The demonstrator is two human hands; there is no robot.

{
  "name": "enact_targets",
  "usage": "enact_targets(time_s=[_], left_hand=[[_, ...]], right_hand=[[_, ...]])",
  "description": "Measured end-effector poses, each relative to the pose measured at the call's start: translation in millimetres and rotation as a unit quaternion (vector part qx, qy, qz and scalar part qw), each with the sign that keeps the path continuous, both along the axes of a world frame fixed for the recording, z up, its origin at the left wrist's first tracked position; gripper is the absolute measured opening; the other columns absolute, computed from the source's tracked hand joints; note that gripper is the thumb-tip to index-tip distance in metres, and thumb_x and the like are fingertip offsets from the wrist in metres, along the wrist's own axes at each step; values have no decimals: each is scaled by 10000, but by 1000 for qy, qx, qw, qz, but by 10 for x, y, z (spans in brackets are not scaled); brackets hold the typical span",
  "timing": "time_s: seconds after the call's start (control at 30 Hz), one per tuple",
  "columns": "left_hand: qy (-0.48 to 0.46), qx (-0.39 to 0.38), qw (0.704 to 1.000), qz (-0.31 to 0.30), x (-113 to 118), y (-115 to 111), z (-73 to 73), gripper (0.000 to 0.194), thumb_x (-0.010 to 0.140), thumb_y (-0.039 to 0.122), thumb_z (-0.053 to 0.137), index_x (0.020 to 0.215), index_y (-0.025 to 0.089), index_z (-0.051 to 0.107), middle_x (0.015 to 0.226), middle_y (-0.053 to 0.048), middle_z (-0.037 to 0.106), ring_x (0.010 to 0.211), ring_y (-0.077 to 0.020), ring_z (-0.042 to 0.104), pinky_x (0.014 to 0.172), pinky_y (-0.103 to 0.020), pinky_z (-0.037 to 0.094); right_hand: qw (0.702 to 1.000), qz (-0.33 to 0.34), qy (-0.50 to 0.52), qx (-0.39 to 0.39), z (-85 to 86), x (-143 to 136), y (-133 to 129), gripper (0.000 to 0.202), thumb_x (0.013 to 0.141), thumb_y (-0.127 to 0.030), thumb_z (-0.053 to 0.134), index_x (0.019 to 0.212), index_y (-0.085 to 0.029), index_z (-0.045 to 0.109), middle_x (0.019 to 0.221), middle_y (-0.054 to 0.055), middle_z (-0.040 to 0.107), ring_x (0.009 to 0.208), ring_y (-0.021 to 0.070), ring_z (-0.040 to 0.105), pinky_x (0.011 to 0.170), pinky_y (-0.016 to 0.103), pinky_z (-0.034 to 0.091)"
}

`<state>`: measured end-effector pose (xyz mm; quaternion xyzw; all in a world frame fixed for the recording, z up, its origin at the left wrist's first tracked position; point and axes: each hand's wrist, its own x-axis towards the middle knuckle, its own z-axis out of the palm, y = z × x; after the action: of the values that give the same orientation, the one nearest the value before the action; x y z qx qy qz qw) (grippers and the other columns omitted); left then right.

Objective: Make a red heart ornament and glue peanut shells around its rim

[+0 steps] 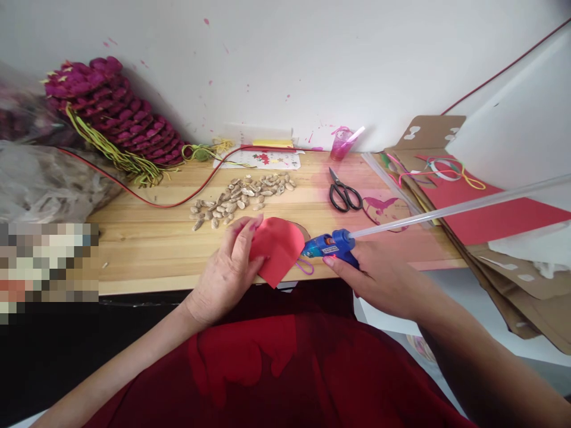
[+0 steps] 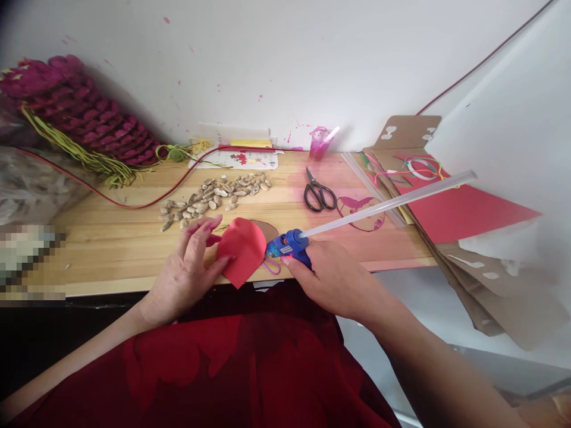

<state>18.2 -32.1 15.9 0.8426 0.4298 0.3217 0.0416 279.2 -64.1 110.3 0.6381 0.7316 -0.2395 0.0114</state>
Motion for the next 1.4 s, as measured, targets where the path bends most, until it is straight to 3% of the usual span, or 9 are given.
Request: enact_targets(time_s=[0.13, 0.3, 0.4, 0.47, 0.63, 0.77, 0.93, 1.17, 1.4], left_hand=[[57, 12, 994, -94, -15, 12, -52, 376, 914, 73, 543, 1282, 152, 561, 1286, -147, 608, 1236, -256, 584, 1043, -416, 526], [134, -7, 984, -120, 24, 14, -79, 581, 860, -39, 439, 1433, 60, 457, 1488, -207, 486, 1401, -283, 449, 1130, -442, 442], [195, -12, 975, -102, 54, 16, -61, 602, 860, -40, 409, 1447, 84, 465, 1530, -189, 440, 1444, -301, 383, 1154, -508, 389], [225, -27, 970, -89, 64, 19, -44, 646, 857, -46, 397, 1481, 120, 434, 1557, -162, 402, 1468, -289, 338, 1177, -522, 342], [264, -76, 959, -72, 90, 20, 8, 599, 949, 119, 459, 1532, 220, 366, 1607, -112, 310, 1480, -287, 315, 1189, -517, 303], [272, -75, 957, -68, 130, -4, 43, 654, 966, 428, 530, 1544, 187, 342, 1618, -142, 272, 1496, -319, 270, 1196, -522, 278], [279, -63, 955, -73, 156, -26, 24, 798, 905, 602, 545, 1553, 193, 323, 1617, -178, 272, 1496, -350, 255, 1205, -520, 240], [258, -73, 959, -90, 167, -42, 18, 837, 839, 749, 483, 1549, 341, 310, 1627, -214, 228, 1491, -438, 207, 1157, -619, 233], [248, -68, 962, -92, 199, -45, -5, 881, 786, 786, 509, 1545, 402, 281, 1626, -214, 222, 1470, -493, 214, 1136, -672, 202]], right_hand=[[1000, 0, 12, 4, -10, 2, -17, 383, 990, -435, 357, 727, -209, 521, 746, 63, 645, 684, 200, 546, 625, 331, 340], [998, -19, 52, 5, -3, 98, -35, 408, 976, -447, 415, 659, -210, 515, 659, 46, 651, 608, 180, 551, 595, 323, 366], [983, -96, 152, -39, -70, 265, -37, 474, 966, -528, 439, 637, -204, 544, 530, 26, 621, 509, 157, 550, 527, 295, 392], [938, -185, 282, -81, -161, 365, -17, 475, 945, -590, 456, 719, -195, 593, 498, 18, 623, 425, 145, 538, 439, 270, 391], [735, -317, 598, -34, -395, 329, 87, 318, 883, -509, 621, 931, -195, 635, 765, 42, 738, 585, 172, 705, 415, 216, 484], [670, -343, 657, -40, -513, 87, 166, 241, 934, -411, 580, 1004, -197, 667, 833, 59, 770, 780, 212, 766, 530, 237, 585], [609, -358, 704, -74, -640, -119, 240, 261, 985, -365, 497, 1076, -196, 673, 1008, 91, 789, 999, 244, 752, 770, 339, 640], [578, -369, 724, -78, -717, -148, 235, 246, 969, -351, 531, 1114, -209, 669, 1093, 86, 780, 1124, 260, 707, 885, 397, 626], [601, -354, 714, -64, -769, -145, 227, 261, 898, -400, 633, 1086, -226, 681, 1064, 78, 786, 1150, 285, 693, 908, 424, 617]])
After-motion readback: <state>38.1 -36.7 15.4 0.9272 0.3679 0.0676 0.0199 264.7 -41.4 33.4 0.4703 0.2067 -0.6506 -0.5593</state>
